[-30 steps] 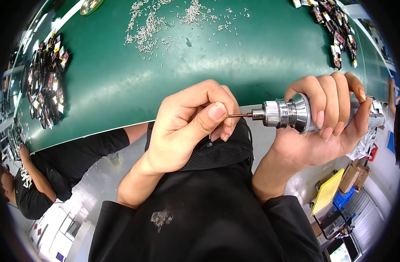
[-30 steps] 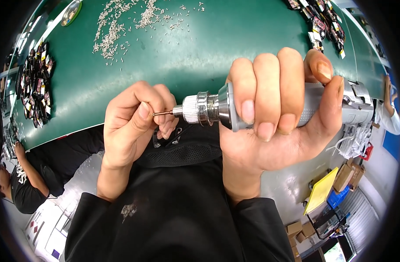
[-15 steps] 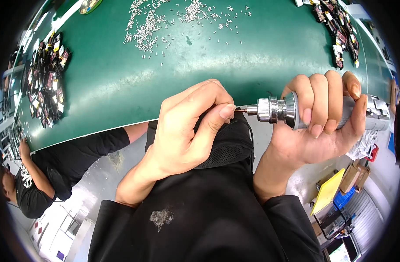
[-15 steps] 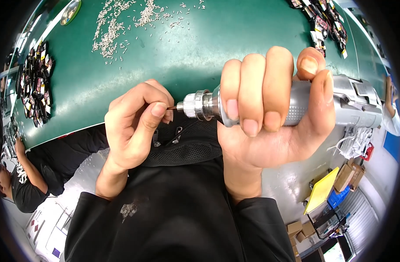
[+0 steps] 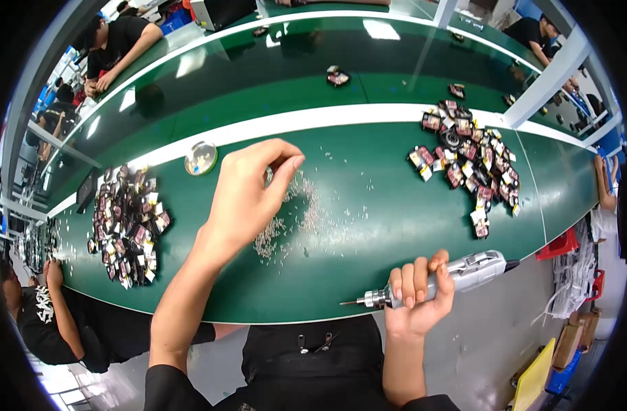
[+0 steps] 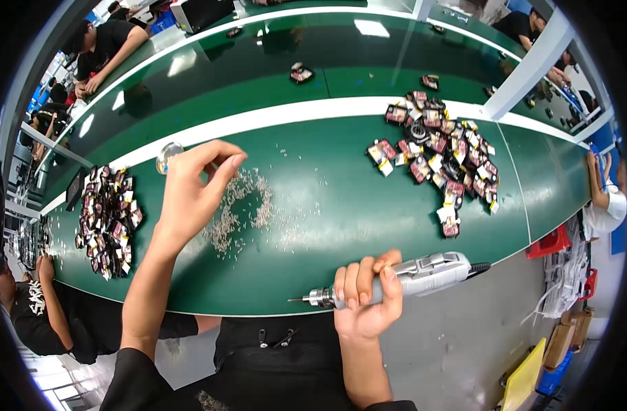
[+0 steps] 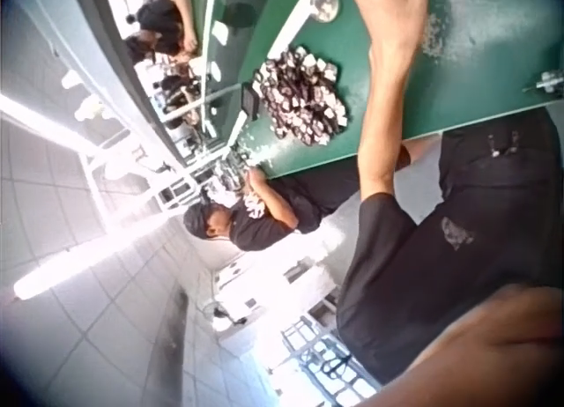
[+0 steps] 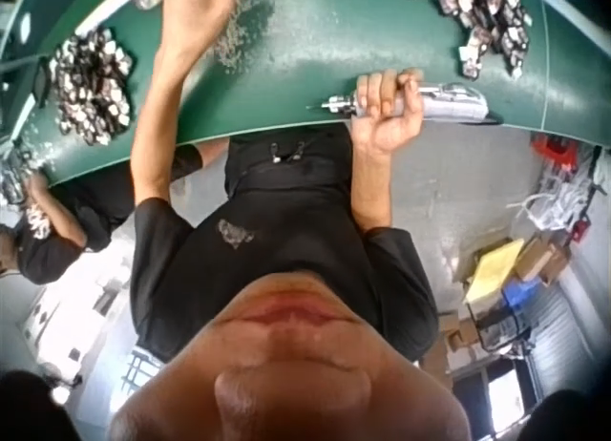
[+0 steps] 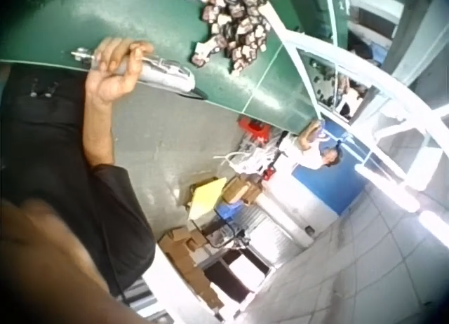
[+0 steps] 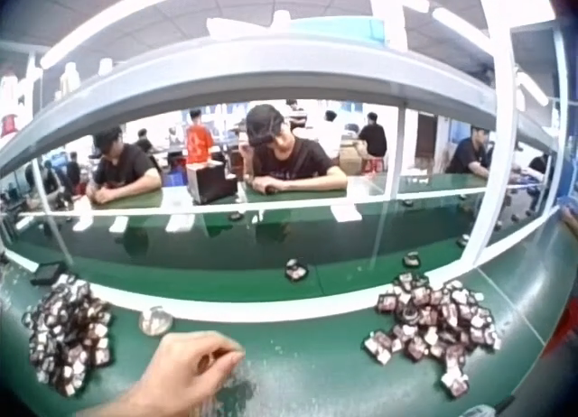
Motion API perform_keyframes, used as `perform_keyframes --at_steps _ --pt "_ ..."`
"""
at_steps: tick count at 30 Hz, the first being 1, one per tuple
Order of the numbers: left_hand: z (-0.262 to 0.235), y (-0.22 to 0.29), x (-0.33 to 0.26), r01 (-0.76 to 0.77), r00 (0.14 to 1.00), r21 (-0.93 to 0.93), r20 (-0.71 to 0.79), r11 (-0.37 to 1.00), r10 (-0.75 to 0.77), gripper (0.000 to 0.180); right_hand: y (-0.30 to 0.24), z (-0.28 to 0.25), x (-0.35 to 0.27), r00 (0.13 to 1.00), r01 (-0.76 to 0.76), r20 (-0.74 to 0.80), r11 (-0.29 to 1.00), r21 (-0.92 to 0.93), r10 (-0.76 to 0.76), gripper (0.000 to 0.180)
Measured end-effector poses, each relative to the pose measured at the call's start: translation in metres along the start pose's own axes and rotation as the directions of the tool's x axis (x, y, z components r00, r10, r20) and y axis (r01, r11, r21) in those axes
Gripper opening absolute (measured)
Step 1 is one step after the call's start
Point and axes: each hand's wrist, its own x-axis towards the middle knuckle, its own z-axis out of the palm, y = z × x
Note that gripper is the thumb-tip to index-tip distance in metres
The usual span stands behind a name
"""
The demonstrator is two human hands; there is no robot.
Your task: Using an electric screwdriver to assemble small electronic components on a factory assembly line.
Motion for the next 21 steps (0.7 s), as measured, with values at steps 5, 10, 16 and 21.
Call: perform_keyframes --at_steps 5,10,16,21 --pt "0.031 -0.057 0.094 0.068 0.992 0.077 0.104 0.995 -0.075 0.018 -0.003 -0.008 -0.001 1.000 -0.030 -0.008 0.999 0.039 0.030 0.012" --pt "0.079 -0.074 0.143 0.017 0.990 0.492 0.112 0.870 -0.083 0.038 -0.002 -0.006 0.004 0.997 -0.064 -0.034 0.998 0.021 0.065 0.013" --pt "0.106 -0.083 0.170 0.012 0.996 0.582 0.065 0.813 -0.062 0.038 -0.004 -0.013 0.007 0.995 -0.095 0.016 0.994 0.049 0.095 0.010" --pt "0.096 -0.115 0.177 -0.205 0.979 0.572 0.107 0.794 0.175 0.023 -0.002 -0.010 0.005 0.992 -0.124 0.022 0.990 0.067 0.123 0.010"
